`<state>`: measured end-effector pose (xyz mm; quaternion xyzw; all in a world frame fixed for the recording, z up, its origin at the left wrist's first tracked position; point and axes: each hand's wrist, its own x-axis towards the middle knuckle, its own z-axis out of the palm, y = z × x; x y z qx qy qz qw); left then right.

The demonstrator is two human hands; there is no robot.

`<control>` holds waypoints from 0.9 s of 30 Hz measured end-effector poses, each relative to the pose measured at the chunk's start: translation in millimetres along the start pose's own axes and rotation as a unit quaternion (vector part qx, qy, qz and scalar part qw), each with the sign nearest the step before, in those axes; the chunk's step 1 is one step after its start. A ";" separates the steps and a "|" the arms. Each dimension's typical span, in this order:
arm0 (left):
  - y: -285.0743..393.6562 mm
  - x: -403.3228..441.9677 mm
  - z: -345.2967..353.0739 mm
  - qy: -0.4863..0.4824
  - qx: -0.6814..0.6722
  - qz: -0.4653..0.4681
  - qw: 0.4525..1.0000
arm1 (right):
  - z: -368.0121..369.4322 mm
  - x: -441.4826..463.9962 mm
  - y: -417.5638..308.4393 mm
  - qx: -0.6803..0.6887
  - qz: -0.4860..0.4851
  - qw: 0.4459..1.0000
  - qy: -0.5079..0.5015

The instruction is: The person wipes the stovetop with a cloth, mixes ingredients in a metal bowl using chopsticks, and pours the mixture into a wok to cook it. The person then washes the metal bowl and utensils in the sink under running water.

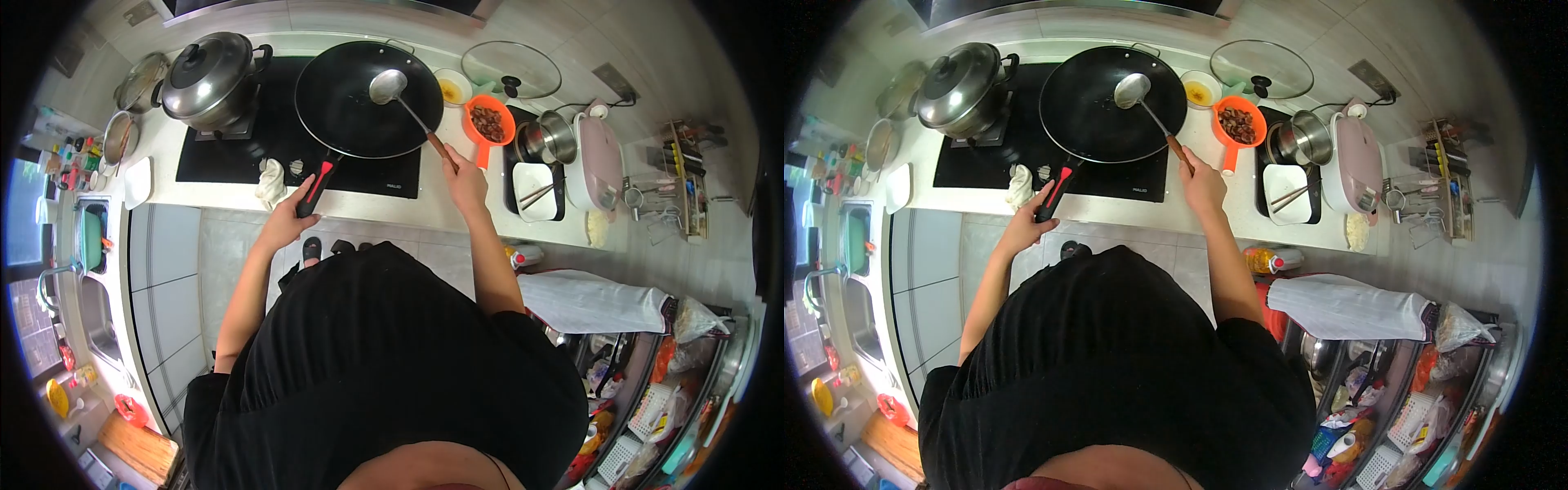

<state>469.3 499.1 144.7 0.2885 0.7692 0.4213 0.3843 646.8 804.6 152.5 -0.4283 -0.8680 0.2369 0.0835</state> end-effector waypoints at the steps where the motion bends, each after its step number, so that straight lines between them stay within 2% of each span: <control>1: -0.2 0.0 0.0 -0.001 -0.001 0.000 1.000 | 0.3 -0.9 0.1 -0.022 -0.024 0.999 0.020; 5: -3.0 -0.2 -1.2 -0.004 -0.010 0.008 1.000 | -0.7 -2.5 5.1 -0.076 -0.109 0.986 0.100; 8: -9.9 7.4 -5.6 0.031 -0.032 -0.046 0.998 | -2.5 -3.3 9.7 -0.075 -0.120 0.983 0.119; 9: -53.5 27.7 -2.2 0.119 0.035 0.082 0.989 | -1.9 -4.0 12.0 -0.056 -0.120 0.984 0.123; 10: -64.7 39.9 -5.1 0.129 -0.012 0.056 0.990 | 0.6 -5.9 13.0 -0.036 -0.120 0.984 0.123; 12: -55.4 54.7 -19.6 0.133 0.134 0.032 0.981 | -2.3 -9.4 6.8 -0.012 -0.009 0.999 0.050; 14: -92.8 90.9 -22.1 0.167 0.207 0.101 0.959 | 5.1 -10.3 11.3 0.059 -0.010 0.997 0.053; 16: -119.6 125.5 -21.4 0.193 0.290 0.144 0.926 | 18.7 -2.9 29.8 0.203 -0.007 0.978 0.040; 18: -158.7 162.4 -21.7 0.174 0.369 0.168 0.897 | 20.7 -5.6 29.4 0.318 0.033 0.947 0.015; 20: -166.0 173.6 -27.2 0.101 0.388 0.116 0.909 | 4.5 -17.7 10.9 0.404 0.107 0.908 -0.017; 22: -162.0 182.7 -28.9 0.024 0.416 0.063 0.907 | -4.1 -24.3 7.0 0.409 0.130 0.903 -0.025; 24: -162.1 184.8 -28.3 0.029 0.411 0.039 0.910 | -8.3 -28.3 3.7 0.419 0.139 0.897 -0.024; 27: -158.1 181.6 -29.0 0.043 0.429 0.060 0.900 | -7.3 -33.2 3.6 0.417 0.120 0.901 0.001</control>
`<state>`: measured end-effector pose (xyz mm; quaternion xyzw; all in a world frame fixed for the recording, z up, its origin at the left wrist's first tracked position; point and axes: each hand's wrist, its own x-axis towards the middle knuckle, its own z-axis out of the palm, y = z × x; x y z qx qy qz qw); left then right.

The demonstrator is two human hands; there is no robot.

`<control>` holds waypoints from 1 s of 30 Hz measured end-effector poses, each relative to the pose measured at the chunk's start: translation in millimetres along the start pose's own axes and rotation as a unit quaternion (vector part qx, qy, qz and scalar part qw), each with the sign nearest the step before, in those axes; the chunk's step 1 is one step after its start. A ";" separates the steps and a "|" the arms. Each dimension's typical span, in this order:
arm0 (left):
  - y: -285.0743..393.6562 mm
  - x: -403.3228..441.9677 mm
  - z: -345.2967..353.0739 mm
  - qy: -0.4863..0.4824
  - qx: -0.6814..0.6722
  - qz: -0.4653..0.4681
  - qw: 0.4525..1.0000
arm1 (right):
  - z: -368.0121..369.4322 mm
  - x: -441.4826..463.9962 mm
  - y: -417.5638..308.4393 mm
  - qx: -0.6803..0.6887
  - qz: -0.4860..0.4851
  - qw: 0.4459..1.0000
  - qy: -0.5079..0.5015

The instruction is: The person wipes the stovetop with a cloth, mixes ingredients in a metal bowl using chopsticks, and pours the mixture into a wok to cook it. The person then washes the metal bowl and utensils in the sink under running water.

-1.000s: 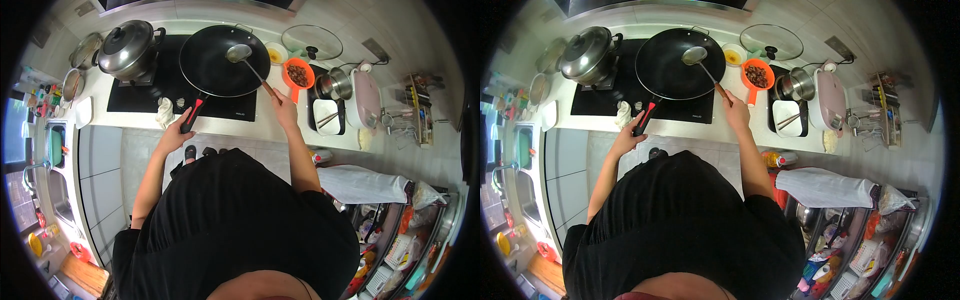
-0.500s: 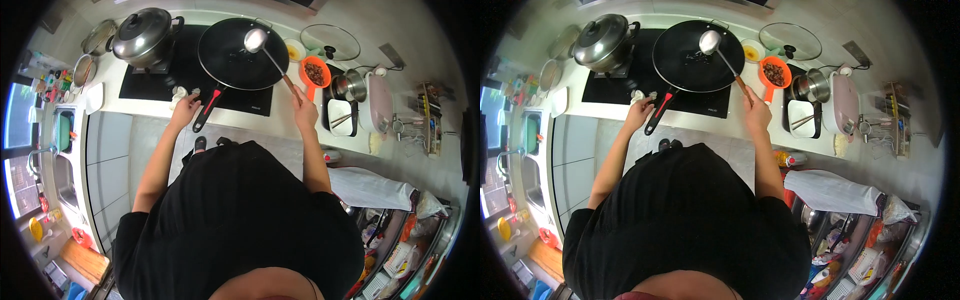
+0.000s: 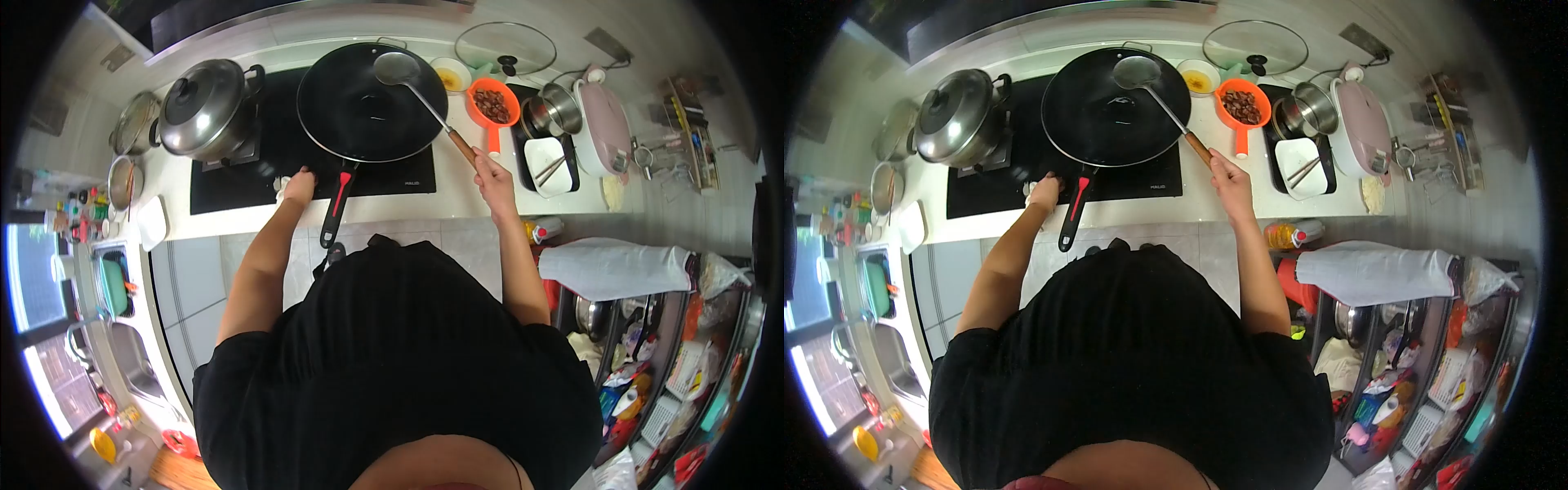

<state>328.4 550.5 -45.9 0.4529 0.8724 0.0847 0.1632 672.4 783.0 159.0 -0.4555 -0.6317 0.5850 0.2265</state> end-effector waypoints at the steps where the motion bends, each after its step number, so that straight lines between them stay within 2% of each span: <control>1: 1.8 0.4 -4.3 -0.006 -0.001 0.002 1.000 | -0.2 2.0 4.4 -0.017 -0.020 1.000 0.006; 2: 3.8 0.8 -9.8 -0.012 -0.001 0.003 1.000 | 1.0 1.7 4.2 -0.035 -0.040 0.999 0.011; 5: 6.9 0.5 -14.9 0.002 -0.008 -0.004 1.000 | 2.0 -4.4 -2.4 -0.253 -0.117 0.957 0.076; 8: 7.7 1.7 -11.8 0.012 -0.036 -0.050 0.998 | 4.9 -0.5 0.9 -0.379 -0.329 0.852 0.152; 11: 8.1 1.3 -7.6 0.020 -0.062 -0.087 0.994 | 5.7 -4.2 -2.7 -0.451 -0.301 0.828 0.143; 14: 6.4 -1.8 -5.3 0.046 -0.100 -0.071 0.991 | 9.9 1.7 8.6 -0.433 -0.280 0.846 0.138; 17: 3.9 -11.0 -1.7 0.111 -0.124 -0.058 0.984 | 11.7 11.9 20.0 -0.315 -0.221 0.915 0.124; 19: 7.5 -24.3 -2.9 0.142 -0.172 -0.073 0.972 | 8.7 26.7 30.1 -0.081 -0.114 0.989 0.051; 20: 8.1 -33.3 -4.2 0.145 -0.214 -0.093 0.961 | 5.9 31.4 32.9 0.039 -0.057 0.998 0.013; 23: 1.4 -69.4 1.6 0.095 -0.386 -0.140 0.907 | -9.4 26.9 9.4 0.160 0.073 0.984 -0.010; 26: 11.1 -123.5 -9.7 0.080 -0.460 -0.152 0.871 | -24.3 40.6 9.3 0.190 0.061 0.979 0.033; 29: 8.0 -168.9 -7.7 0.095 -0.548 -0.204 0.805 | -35.9 70.4 23.3 0.128 -0.029 0.987 0.095; 30: 9.1 -180.5 -9.0 0.104 -0.564 -0.225 0.788 | -43.6 83.4 31.9 0.052 -0.061 0.992 0.095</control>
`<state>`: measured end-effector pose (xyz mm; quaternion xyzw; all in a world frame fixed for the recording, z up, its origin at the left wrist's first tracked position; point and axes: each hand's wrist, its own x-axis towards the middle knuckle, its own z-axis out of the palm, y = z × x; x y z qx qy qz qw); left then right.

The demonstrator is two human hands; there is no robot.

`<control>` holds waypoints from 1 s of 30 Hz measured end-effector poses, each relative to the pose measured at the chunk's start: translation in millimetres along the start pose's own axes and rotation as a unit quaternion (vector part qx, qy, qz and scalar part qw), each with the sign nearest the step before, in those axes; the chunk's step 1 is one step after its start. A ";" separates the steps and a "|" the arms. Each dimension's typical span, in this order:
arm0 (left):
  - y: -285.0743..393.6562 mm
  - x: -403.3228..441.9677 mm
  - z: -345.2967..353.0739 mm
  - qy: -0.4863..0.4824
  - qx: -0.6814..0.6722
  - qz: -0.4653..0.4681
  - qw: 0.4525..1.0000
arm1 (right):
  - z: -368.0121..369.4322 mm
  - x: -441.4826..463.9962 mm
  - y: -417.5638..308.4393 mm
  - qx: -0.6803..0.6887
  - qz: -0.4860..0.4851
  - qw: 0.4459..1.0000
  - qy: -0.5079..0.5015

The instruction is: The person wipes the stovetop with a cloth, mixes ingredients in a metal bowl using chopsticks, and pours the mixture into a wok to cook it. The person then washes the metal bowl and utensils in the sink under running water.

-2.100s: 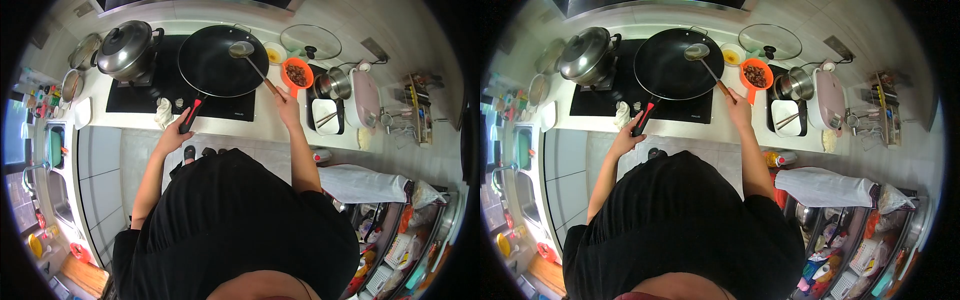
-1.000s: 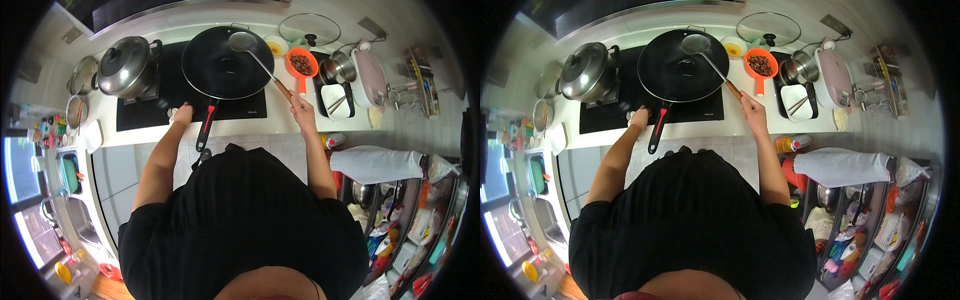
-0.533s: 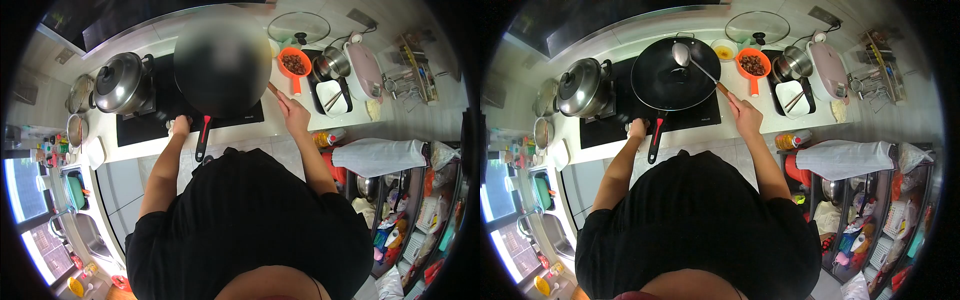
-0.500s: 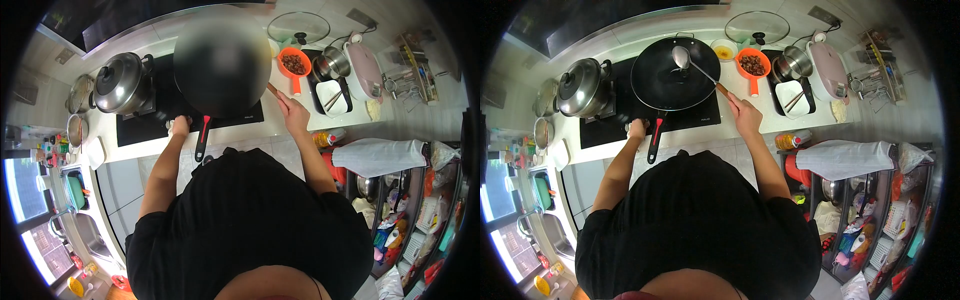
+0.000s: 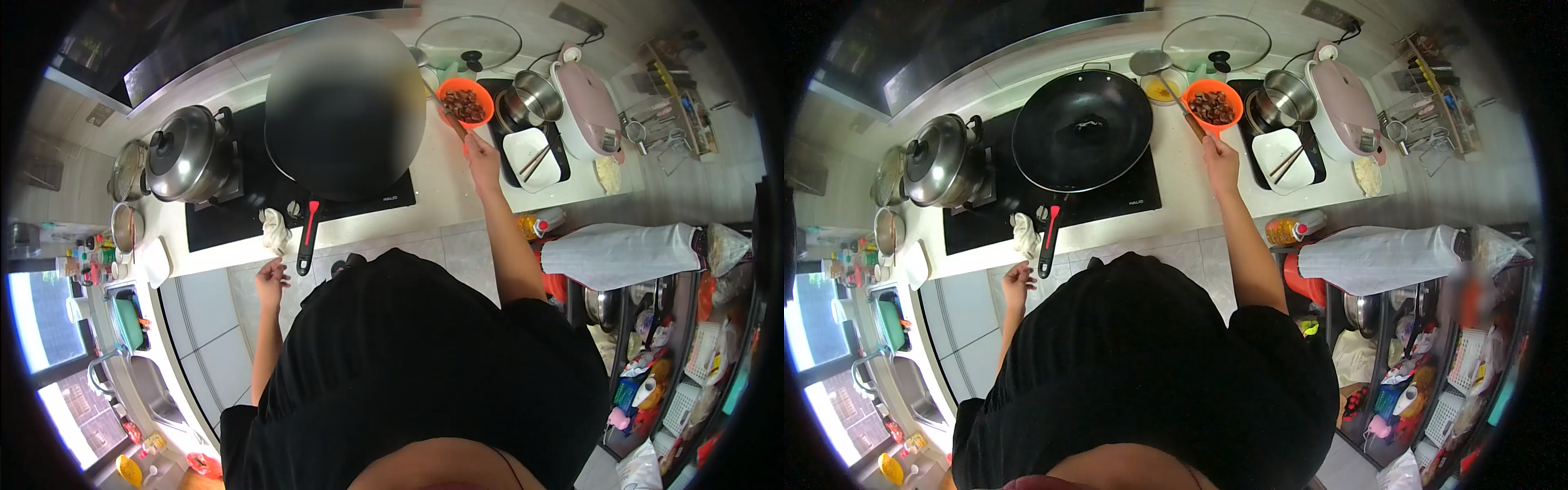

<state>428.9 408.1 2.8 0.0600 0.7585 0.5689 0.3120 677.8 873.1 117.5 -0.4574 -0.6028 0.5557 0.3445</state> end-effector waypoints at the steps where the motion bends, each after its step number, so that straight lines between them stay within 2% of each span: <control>1: -0.4 -9.3 -3.8 0.013 -0.005 -0.016 1.000 | -5.9 10.8 10.3 -0.093 -0.004 0.996 0.016; 3: 4.2 -26.9 -7.2 0.041 -0.018 -0.047 0.998 | -10.6 23.1 10.6 -0.277 -0.016 0.960 0.046; 6: 4.7 -46.2 -8.0 0.067 -0.034 -0.071 0.995 | -9.3 32.8 6.7 -0.407 0.005 0.911 0.060; 15: 2.4 -89.6 -2.5 0.125 -0.067 -0.115 0.983 | -4.7 55.9 18.5 -0.498 -0.027 0.866 0.035; 18: -0.2 -97.4 -4.8 0.130 -0.068 -0.119 0.982 | -2.2 57.3 7.9 -0.533 -0.001 0.846 0.011; 21: -1.5 -101.6 -6.8 0.139 -0.072 -0.119 0.980 | -0.5 63.5 10.1 -0.531 -0.003 0.847 0.013; 24: 0.9 -103.6 -7.8 0.145 -0.080 -0.112 0.980 | -1.1 76.4 31.9 -0.464 -0.016 0.885 0.043; 27: 5.3 -104.4 -6.6 0.152 -0.071 -0.107 0.980 | -8.2 90.9 52.9 -0.247 0.045 0.968 0.002; 30: 7.9 -104.6 -6.3 0.151 -0.070 -0.104 0.981 | -11.1 85.1 68.7 -0.103 0.055 0.993 0.005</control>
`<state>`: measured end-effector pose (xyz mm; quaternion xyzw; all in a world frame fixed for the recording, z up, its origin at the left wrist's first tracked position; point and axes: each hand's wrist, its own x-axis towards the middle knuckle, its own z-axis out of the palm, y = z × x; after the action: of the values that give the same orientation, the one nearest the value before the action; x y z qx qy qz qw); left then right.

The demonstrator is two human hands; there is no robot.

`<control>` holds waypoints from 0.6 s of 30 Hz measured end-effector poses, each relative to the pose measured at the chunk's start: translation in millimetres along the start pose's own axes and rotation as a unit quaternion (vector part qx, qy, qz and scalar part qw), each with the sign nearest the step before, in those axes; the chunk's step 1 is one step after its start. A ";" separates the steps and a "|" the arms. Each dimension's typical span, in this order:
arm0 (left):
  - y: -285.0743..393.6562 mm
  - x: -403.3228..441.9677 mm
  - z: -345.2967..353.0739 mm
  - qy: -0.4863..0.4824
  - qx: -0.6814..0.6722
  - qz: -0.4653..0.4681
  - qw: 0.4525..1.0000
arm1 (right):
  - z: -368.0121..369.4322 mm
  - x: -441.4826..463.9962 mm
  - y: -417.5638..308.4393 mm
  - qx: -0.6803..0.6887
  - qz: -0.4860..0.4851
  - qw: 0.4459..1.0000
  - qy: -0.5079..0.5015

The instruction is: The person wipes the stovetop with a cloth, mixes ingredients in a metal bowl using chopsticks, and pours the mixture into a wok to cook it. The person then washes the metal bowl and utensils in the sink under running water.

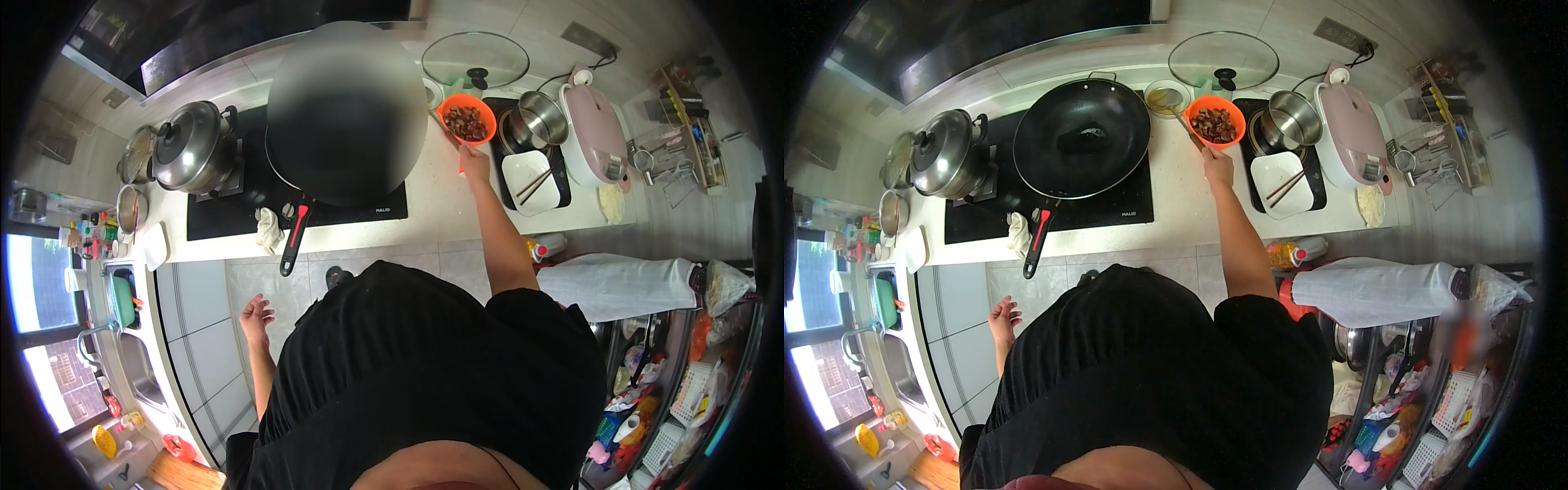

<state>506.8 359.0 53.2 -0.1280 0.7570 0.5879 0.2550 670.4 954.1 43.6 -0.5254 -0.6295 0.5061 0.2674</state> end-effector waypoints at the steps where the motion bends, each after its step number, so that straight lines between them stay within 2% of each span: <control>1: 1.1 0.0 0.5 0.001 0.002 0.000 1.000 | 0.7 -1.9 3.5 0.020 -0.005 1.000 0.004; 3: 4.1 -1.0 1.8 0.004 0.007 0.001 1.000 | 3.0 -4.1 12.0 0.059 -0.013 0.998 0.012; 6: 4.3 2.4 0.2 -0.006 0.005 0.005 1.000 | 10.9 6.7 31.4 0.071 -0.091 0.992 0.058; 7: 4.6 4.0 -0.3 -0.008 0.008 0.006 1.000 | 7.9 8.8 36.2 0.070 -0.061 0.995 0.044; 9: 7.0 5.9 -0.1 -0.013 0.013 0.008 1.000 | -4.6 -16.5 -0.9 0.067 0.001 0.998 0.016; 15: 12.3 8.5 3.8 -0.023 0.014 0.012 1.000 | -8.9 -7.0 15.2 0.034 -0.051 0.997 0.045; 18: 11.8 8.8 5.3 -0.024 0.016 0.010 1.000 | -13.0 -4.6 17.8 0.024 -0.021 0.999 0.041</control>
<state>494.8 368.3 57.3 -0.1027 0.7611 0.5812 0.2691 690.0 953.2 32.6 -0.5253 -0.6166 0.4938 0.3162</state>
